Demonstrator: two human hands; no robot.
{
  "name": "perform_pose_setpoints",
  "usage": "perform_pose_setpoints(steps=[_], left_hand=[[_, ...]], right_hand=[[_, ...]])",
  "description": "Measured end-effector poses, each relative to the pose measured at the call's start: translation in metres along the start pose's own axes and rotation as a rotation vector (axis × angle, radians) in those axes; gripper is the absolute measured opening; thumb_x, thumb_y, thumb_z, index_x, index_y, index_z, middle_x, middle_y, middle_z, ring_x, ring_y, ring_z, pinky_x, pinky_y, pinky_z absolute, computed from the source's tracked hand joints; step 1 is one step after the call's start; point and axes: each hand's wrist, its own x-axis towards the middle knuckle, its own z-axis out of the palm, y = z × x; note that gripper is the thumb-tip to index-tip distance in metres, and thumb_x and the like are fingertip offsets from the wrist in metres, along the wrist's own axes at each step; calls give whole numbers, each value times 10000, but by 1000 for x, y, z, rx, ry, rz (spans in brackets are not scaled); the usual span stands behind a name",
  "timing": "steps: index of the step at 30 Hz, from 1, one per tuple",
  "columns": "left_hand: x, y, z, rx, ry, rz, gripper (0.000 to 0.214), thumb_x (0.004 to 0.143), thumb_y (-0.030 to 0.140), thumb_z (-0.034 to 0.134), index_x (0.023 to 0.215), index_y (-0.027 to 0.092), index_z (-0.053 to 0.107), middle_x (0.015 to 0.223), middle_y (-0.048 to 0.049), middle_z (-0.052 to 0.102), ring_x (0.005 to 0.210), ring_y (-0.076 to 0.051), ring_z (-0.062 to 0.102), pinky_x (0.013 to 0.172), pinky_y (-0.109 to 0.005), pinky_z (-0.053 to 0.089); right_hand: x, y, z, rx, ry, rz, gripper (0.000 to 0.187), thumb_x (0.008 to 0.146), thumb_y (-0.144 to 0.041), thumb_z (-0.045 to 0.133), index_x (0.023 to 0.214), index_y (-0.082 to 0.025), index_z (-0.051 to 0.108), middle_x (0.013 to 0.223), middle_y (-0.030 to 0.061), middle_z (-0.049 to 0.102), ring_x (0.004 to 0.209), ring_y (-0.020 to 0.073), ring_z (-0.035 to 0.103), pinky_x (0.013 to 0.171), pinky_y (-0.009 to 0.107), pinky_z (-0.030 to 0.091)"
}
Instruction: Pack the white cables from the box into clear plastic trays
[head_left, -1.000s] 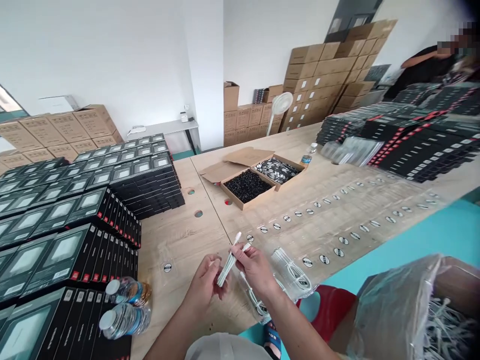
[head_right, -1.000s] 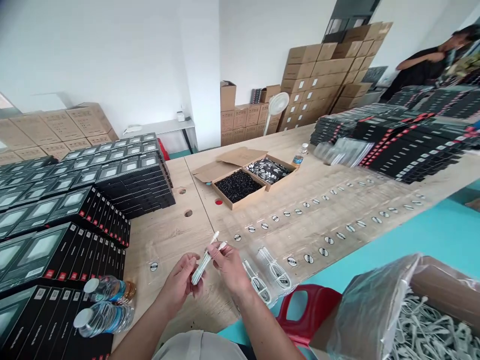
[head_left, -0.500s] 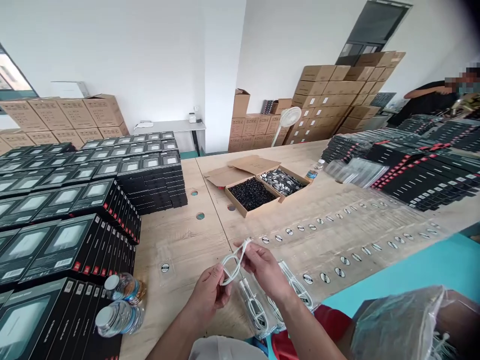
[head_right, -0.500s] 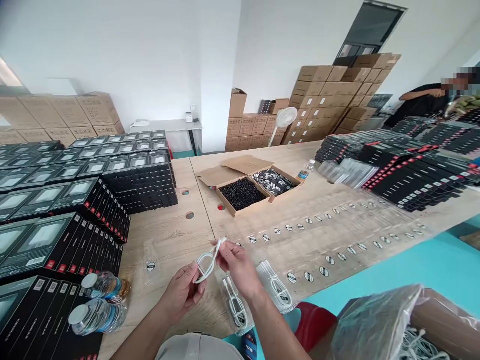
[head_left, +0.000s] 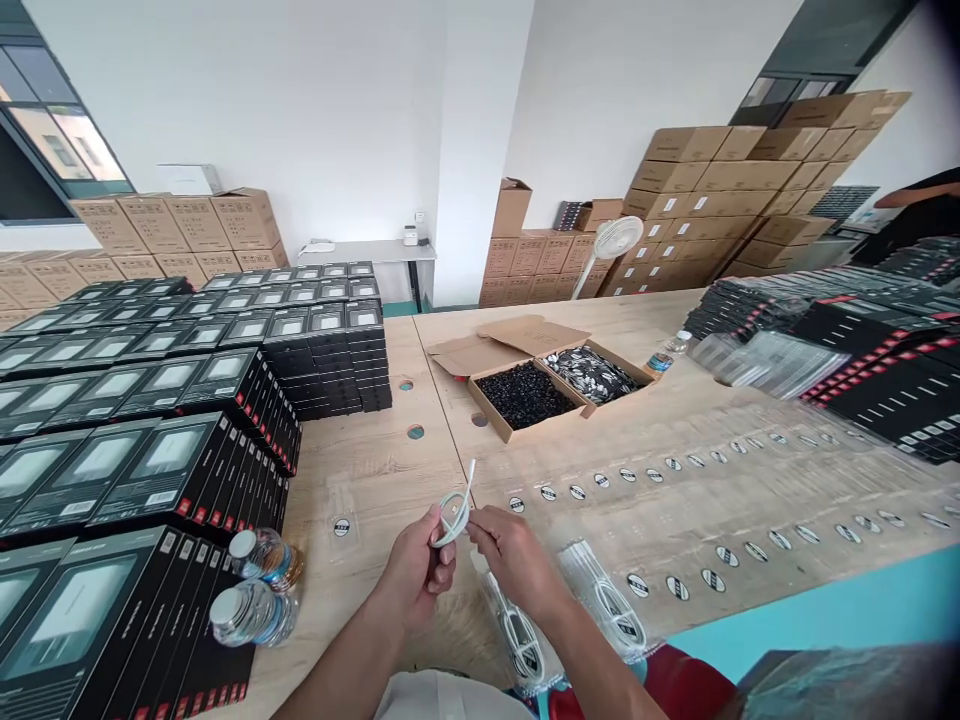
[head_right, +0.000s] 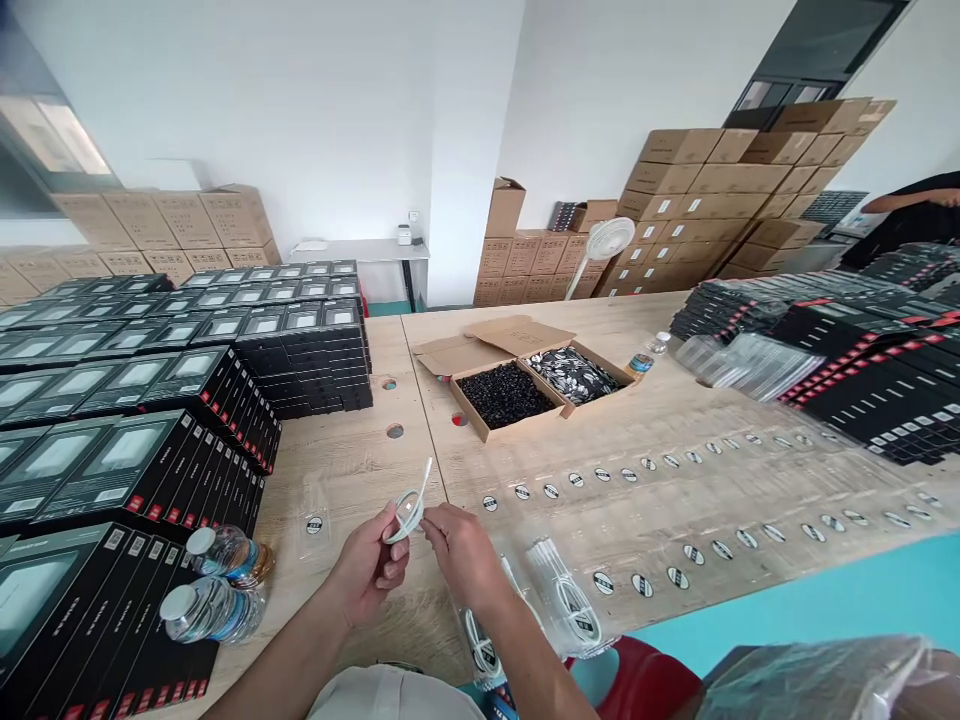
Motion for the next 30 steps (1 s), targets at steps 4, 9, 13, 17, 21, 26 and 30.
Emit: perform_pose_setpoints(steps=[4,9,13,17,21,26,30], left_hand=[[3,-2,-3,24,32,-26,488,711,604,627,642,216,340,499,59,469,366,-48,344,380,-190,113],[5,-5,-5,86,17,-59,448,744,595,580,648,214,365,548,29,517,414,-82,451,377,-190,210],[-1,-4,-7,30,-115,-122,374,778,529,566,672,205,411,648,-7,568,528,-123,557,391,-196,301],[-7,0,-11,15,-177,-177,349,774,470,610,671,196,420,701,-19,571,609,-126,581,395,-177,288],[-8,-4,-16,22,-187,-209,395,748,495,636,646,192,406,698,-15,561,590,-106,547,391,-170,223],[-4,-22,-25,152,-54,-139,441,703,556,652,636,193,411,665,1,551,561,-98,515,401,-183,193],[-4,-31,-30,176,35,-111,447,687,549,675,629,191,414,639,11,535,553,-97,504,410,-189,197]], right_hand=[[-4,4,2,36,116,89,269,928,-252,404,856,-211,660,716,32,643,644,168,591,617,272,459],[-6,1,1,-149,344,56,281,898,-326,522,1142,-228,621,957,84,644,860,225,609,764,349,504],[-4,-1,-2,-311,231,-54,217,889,-255,554,1075,-265,665,908,64,614,881,229,570,788,364,483],[-3,-1,-6,-340,165,-76,154,880,-230,584,1000,-253,678,887,53,618,852,216,545,780,353,440],[-2,-1,-11,-360,101,-191,159,908,-230,540,826,-229,677,839,52,630,839,206,525,756,342,372],[-3,-7,-14,-312,33,-364,246,935,-192,471,764,-212,647,749,41,643,777,184,513,763,350,315],[-3,-7,-10,-144,96,-274,218,942,-253,475,805,-218,642,766,33,658,782,181,543,822,368,318]])
